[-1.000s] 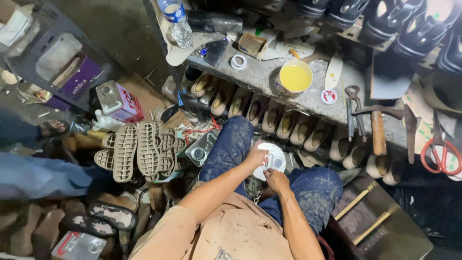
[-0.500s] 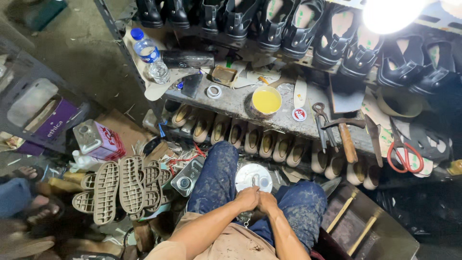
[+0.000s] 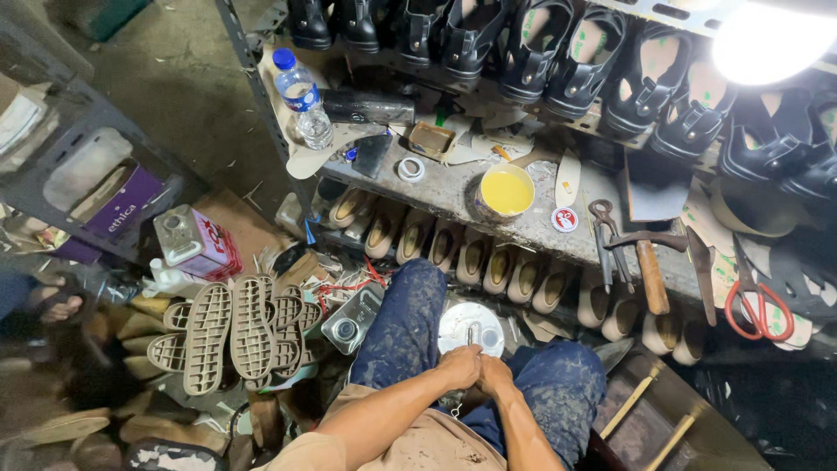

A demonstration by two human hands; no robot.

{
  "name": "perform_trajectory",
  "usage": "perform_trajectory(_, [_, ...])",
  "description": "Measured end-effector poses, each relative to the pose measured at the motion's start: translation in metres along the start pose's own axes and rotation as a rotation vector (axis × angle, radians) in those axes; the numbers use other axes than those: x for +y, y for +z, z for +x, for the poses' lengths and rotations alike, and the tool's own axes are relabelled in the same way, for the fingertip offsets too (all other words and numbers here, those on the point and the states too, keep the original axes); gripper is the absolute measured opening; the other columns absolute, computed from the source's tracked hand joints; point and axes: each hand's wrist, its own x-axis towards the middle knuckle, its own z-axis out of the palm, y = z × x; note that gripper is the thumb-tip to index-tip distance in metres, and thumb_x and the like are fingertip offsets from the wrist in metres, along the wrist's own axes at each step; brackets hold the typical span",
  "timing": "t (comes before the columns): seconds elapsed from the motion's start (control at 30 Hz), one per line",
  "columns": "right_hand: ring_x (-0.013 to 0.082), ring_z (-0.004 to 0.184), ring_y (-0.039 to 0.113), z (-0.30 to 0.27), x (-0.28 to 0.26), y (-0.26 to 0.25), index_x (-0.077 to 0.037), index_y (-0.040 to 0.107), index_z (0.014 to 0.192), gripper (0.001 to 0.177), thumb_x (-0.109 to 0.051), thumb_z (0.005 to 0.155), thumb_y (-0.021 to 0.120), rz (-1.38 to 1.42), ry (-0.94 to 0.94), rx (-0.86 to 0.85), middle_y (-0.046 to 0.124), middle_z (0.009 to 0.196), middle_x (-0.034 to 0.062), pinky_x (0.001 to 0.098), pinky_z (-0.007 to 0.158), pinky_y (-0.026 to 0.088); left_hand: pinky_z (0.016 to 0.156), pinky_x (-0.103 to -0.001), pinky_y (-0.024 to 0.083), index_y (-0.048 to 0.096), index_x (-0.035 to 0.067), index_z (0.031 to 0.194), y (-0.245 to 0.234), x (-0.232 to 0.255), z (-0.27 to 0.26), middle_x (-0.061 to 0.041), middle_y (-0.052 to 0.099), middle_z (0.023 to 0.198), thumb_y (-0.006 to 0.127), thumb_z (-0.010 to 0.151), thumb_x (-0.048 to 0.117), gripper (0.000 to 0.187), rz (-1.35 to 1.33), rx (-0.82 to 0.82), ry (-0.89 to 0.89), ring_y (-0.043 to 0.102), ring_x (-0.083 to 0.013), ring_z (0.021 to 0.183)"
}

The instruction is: The person opens a metal canister, pours a yellow liquid from a plastic container into it, and then prepares a shoe sole by scraping it with a knife before hammering a nail into the heel.

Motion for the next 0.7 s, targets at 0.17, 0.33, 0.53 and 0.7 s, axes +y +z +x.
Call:
perform_trajectory(0.17, [0.0357,0.112,0.069,0.001,-0.001,-0.001,-0.012,0.068,0.115,0.038,-0.031,0.086,0.055,-0.022,0.018,-0.016,0.074,0.112,0.0140,0.0471,0.090,0.057,0.091,-0.060,0.046,0.056,0.004,0.119,-0.001,0.002,-0.001,-0.028,0.065,0.115,0.034,0.097,0.026,0.039,0.004,-0.006,-0.004,0.061,-0.0500,0.108])
perform_trajectory(0.33, [0.0381,0.109,0.069,-0.001,-0.002,-0.002,-0.016,0.067,0.115,0.036,-0.031,0.083,0.056,0.011,-0.025,0.002,0.075,0.108,0.0134,0.0495,0.087,0.056,0.102,-0.056,0.042,0.046,0.007,0.146,-0.009,0.006,-0.009,-0.022,0.046,0.142,0.039,0.095,0.027,0.055,-0.044,0.046,0.012,0.053,-0.0462,0.122])
perform_trajectory(0.53, [0.0395,0.114,0.064,0.003,-0.002,-0.002,-0.027,0.066,0.123,0.034,-0.041,0.096,0.052,0.126,0.030,-0.045,0.071,0.120,0.0151,0.0501,0.091,0.049,0.115,-0.044,0.039,0.009,0.008,0.160,-0.167,0.078,-0.089,-0.022,0.021,0.163,0.057,0.095,0.014,0.080,-0.394,0.598,0.229,0.044,-0.0313,0.139])
perform_trajectory(0.7, [0.0372,0.119,0.064,0.004,-0.010,-0.006,-0.029,0.066,0.129,0.040,-0.042,0.094,0.051,0.163,0.029,-0.045,0.070,0.126,0.0135,0.0487,0.099,0.049,0.081,-0.028,0.060,-0.005,0.016,0.160,-0.296,-0.010,-0.123,-0.024,0.014,0.168,0.056,0.097,0.014,0.088,-0.488,1.169,-0.054,0.049,-0.0320,0.134])
